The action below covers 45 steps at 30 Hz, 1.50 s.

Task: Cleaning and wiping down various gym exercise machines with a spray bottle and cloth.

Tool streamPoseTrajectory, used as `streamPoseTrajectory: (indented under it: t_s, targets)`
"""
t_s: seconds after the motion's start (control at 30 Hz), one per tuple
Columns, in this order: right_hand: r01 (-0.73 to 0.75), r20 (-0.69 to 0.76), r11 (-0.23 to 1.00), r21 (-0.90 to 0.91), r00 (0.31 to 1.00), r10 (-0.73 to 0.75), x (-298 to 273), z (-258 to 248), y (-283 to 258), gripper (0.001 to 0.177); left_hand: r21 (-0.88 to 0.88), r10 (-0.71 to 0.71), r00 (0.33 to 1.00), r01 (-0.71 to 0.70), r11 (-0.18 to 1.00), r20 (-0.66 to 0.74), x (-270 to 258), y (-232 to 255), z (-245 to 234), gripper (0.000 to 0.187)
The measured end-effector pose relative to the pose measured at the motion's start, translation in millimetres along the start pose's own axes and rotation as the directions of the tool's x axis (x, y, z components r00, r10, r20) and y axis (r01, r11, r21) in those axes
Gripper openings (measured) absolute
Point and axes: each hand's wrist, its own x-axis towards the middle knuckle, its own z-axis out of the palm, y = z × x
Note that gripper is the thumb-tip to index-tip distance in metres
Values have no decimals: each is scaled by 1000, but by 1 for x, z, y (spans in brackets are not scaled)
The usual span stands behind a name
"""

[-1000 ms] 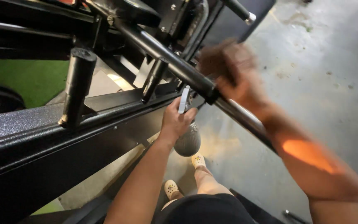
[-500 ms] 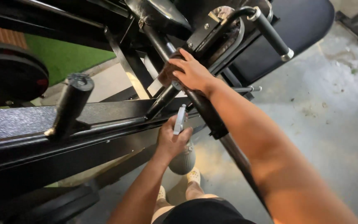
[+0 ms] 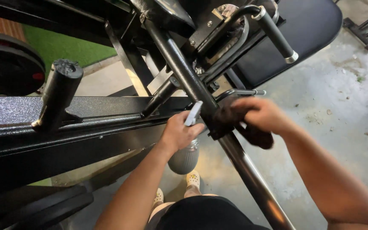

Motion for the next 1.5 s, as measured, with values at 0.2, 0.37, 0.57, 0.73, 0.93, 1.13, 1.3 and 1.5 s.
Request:
streamPoseTrajectory:
  t_s: [0.2, 0.37, 0.57, 0.73, 0.93, 1.13, 1.3, 1.5]
  targets:
    - [63, -255, 718, 693, 953, 162, -7, 3, -69, 70, 106, 2, 998, -8, 994, 60, 21, -1, 13, 38]
    - [303, -276, 950, -71, 910, -311, 19, 43, -48, 73, 82, -39, 997, 33, 996, 65, 22, -6, 11, 39]
    - [359, 78, 780, -513, 924, -374, 59, 81, -101, 65, 94, -26, 999, 22, 995, 35, 5, -17, -12, 40]
    - [520, 220, 344, -782, 746, -629, 146, 106, -107, 37, 15, -50, 996, 49, 999, 69, -4, -32, -21, 36]
    - [327, -48, 635, -700, 865, -499, 124, 126, -125, 59, -232, -84, 995, 93, 968, 51, -20, -13, -46, 33]
    - [373, 281, 167, -913, 869, -407, 19, 116, -106, 23, -103, 120, 992, -114, 988, 50, -21, -34, -47, 38]
    - [84, -18, 515, -853, 981, -191, 33, 101, -129, 32, -111, 157, 974, -140, 984, 160, -34, -42, -50, 36]
    - [-76, -259, 522, -850, 922, -289, 21, 150, -127, 43, 16, 133, 980, -136, 991, 146, -54, -64, -67, 40]
